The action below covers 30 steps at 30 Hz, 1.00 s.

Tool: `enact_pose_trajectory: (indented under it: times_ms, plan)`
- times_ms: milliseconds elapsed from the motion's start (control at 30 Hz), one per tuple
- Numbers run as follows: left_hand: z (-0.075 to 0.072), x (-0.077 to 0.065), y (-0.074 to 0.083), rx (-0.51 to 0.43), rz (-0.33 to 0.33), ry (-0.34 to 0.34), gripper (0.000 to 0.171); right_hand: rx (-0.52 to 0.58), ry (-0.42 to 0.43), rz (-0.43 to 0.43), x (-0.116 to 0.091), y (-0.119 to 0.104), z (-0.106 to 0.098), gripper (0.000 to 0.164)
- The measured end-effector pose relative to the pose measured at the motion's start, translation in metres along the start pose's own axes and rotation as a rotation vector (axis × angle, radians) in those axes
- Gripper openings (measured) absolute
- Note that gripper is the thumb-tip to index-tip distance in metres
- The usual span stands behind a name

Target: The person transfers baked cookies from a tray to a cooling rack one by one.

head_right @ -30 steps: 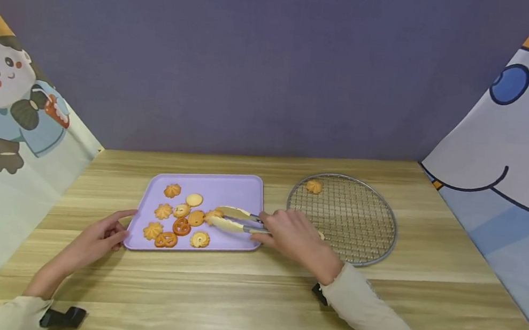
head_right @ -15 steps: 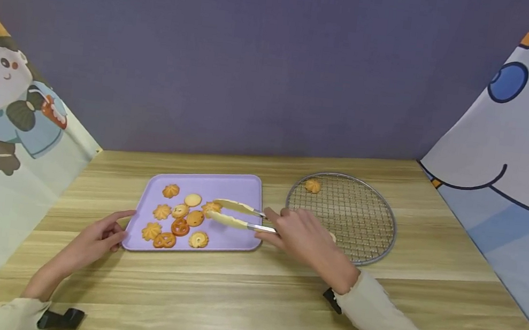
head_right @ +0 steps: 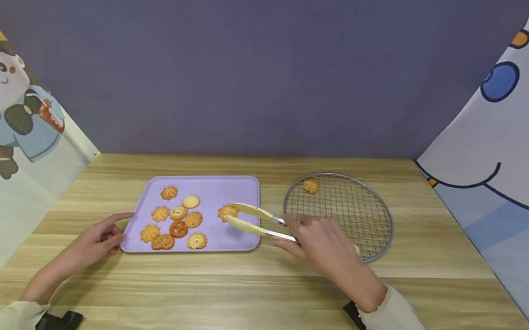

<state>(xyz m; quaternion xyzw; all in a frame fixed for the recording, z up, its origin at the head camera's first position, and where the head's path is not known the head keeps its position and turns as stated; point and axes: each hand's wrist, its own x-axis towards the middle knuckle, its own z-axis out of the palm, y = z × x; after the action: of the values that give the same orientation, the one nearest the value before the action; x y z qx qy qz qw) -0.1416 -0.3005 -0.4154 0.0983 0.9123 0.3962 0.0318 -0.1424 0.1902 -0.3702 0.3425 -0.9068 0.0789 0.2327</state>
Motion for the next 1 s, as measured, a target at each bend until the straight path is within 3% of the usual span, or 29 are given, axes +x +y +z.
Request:
enact_pose_trajectory:
  times_ms: [433,867,1000]
  plan:
    - [0.000,0.001,-0.003,0.013,-0.014,-0.003,0.048,-0.051,0.037,0.090,-0.029,0.028,-0.015,0.051]
    - [-0.001,0.001,-0.001,0.029,-0.004,-0.002,0.048,-0.022,-0.082,0.313,-0.058,0.074,-0.013,0.056]
    - [0.000,0.001,-0.002,0.028,-0.016,0.000,0.048,-0.028,-0.081,0.348,-0.063,0.086,-0.013,0.054]
